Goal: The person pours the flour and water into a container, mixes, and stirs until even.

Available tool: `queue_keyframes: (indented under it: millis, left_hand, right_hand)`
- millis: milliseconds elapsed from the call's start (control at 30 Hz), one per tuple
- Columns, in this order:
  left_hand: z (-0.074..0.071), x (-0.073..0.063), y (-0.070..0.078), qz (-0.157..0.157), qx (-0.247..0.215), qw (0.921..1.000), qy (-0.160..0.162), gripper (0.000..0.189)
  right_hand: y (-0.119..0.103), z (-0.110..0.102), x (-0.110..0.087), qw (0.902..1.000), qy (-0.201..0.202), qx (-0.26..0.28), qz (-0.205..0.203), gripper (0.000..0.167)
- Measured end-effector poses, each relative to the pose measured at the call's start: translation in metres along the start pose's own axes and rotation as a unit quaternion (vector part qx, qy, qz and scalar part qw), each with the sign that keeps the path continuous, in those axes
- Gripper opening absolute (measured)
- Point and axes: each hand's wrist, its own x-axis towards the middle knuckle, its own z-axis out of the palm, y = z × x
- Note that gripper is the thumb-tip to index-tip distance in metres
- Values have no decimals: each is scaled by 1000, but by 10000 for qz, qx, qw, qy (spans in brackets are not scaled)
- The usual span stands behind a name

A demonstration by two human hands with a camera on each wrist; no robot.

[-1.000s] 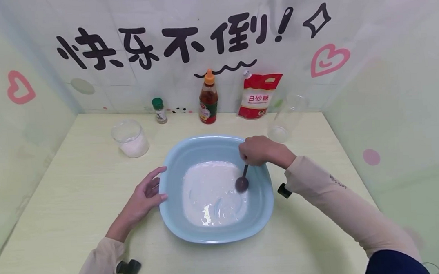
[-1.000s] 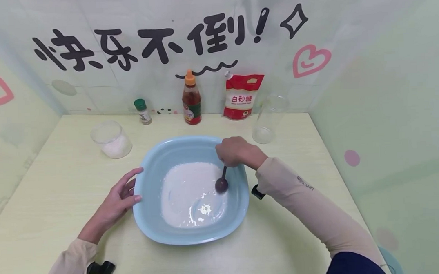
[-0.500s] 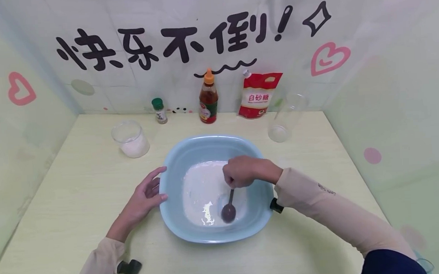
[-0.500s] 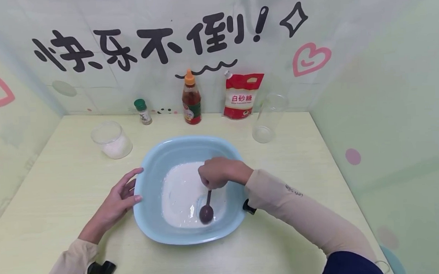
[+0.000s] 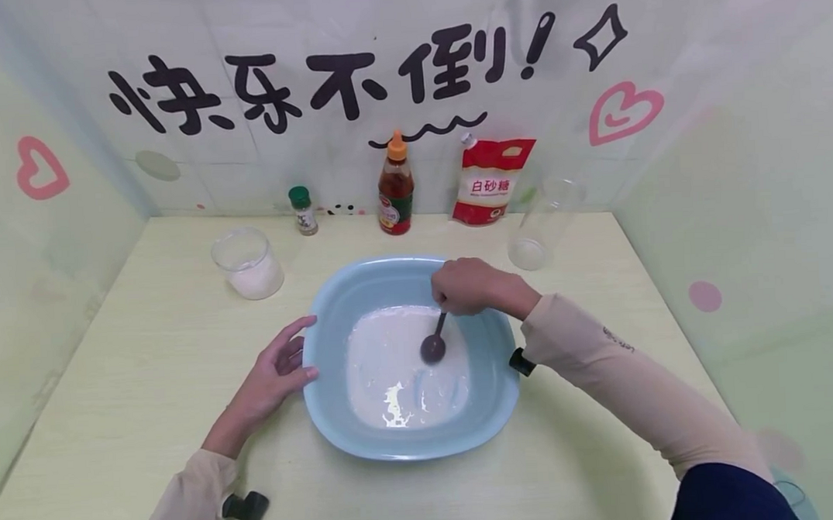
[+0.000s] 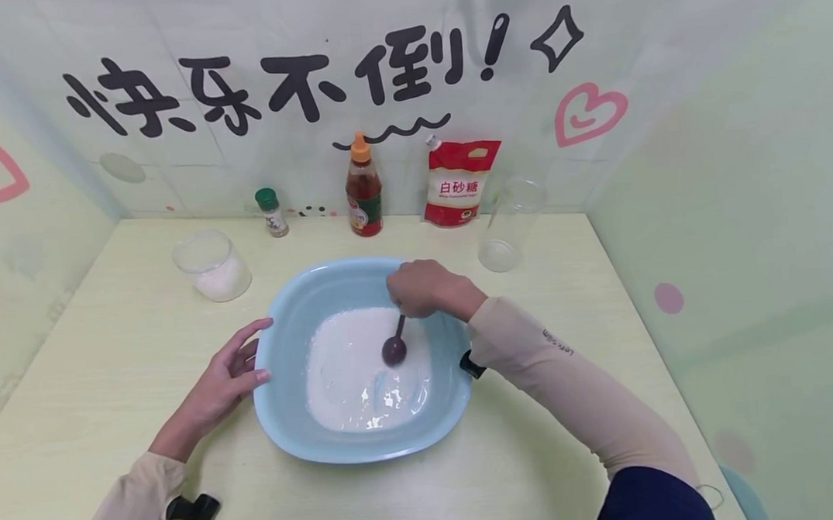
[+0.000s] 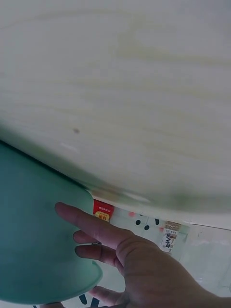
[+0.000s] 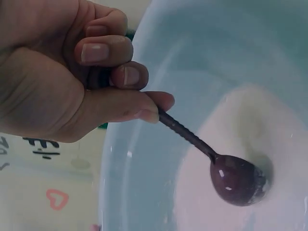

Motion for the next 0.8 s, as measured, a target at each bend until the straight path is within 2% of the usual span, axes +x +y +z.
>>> queue_keyframes:
  millis: [267,400,500,567,700,800]
  left_hand:
    - [1,0,-2,104,-135,9998,-40,71]
    - [1,0,-2,160,-120,9998,-42,71]
    - [1,1,-2,154,-65,9998,-52,71]
    - [0,0,-2,136,-44,9999,-63,71]
    - [-1,0,-2,138,-79,9999,-59,71]
    - [-1,0,-2,183,-116,9997,-74,71]
  right_hand:
    - [-35,10,6,9990,86,-159,-402,9]
    - [-43,19,-1,9983,-167,73,-550,10]
    - [-38,23,-8,9969,-478,323,-539,5]
    - [-30,22,-11,9970,-569,357,-394,6]
    - [-11,14,-11,9993,-349,132,-14,10]
    - [-4,10,-7,9997,-202,101,49,10]
